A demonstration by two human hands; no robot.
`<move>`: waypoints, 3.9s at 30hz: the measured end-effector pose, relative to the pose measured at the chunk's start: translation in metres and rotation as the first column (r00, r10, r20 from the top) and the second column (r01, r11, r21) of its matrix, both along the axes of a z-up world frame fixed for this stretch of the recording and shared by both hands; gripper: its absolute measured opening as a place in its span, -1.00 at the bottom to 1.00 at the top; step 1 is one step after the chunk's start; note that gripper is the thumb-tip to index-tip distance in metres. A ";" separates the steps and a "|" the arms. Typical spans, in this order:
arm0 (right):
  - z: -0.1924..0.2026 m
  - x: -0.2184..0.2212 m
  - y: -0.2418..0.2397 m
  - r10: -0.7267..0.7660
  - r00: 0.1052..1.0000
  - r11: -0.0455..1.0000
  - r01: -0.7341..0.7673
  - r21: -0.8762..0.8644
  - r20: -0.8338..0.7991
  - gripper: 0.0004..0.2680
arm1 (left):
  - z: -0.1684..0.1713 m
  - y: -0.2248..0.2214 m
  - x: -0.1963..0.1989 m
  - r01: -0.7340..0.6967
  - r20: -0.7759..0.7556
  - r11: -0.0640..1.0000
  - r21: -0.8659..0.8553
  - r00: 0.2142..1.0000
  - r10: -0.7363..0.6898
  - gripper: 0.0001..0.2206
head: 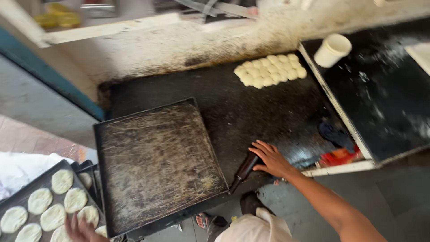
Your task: The person uses a rolling pin to flatten small pieces of dough into circles, places them onto metal trays, and moves the trays within the bakery workspace.
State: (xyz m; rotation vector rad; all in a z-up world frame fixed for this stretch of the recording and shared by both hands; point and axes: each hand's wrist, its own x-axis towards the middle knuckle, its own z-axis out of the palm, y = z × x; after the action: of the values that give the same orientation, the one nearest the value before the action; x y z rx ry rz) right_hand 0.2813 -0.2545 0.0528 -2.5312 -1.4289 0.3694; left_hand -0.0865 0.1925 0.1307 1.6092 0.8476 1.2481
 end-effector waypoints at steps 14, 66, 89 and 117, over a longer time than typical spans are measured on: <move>-0.008 0.095 -0.058 0.011 0.990 0.927 -0.062 0.369 0.138 -0.38 | 0.010 -0.266 0.294 0.900 -0.732 0.418 0.122 0.367 -0.575 -0.20; -0.025 0.109 -0.032 -0.233 0.972 0.858 0.197 0.474 0.016 -0.69 | -0.084 -0.248 0.294 0.421 -0.929 0.882 0.210 0.367 0.046 -0.38; -0.051 0.130 -0.057 0.051 0.970 0.793 0.106 0.599 -0.239 -0.88 | -0.100 -0.310 0.320 0.770 -0.797 0.508 0.387 0.556 -0.236 -0.43; 0.003 0.036 0.080 0.363 0.229 0.927 0.011 0.375 -0.903 -0.85 | -0.130 -0.364 0.236 0.306 -0.877 0.950 0.060 0.471 -0.096 -0.56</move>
State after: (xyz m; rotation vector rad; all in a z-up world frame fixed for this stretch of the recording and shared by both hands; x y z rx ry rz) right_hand 0.3174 -0.1749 0.0557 -1.2420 -1.0321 1.3544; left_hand 0.1493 -0.1714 0.0012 2.4966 1.0817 0.2412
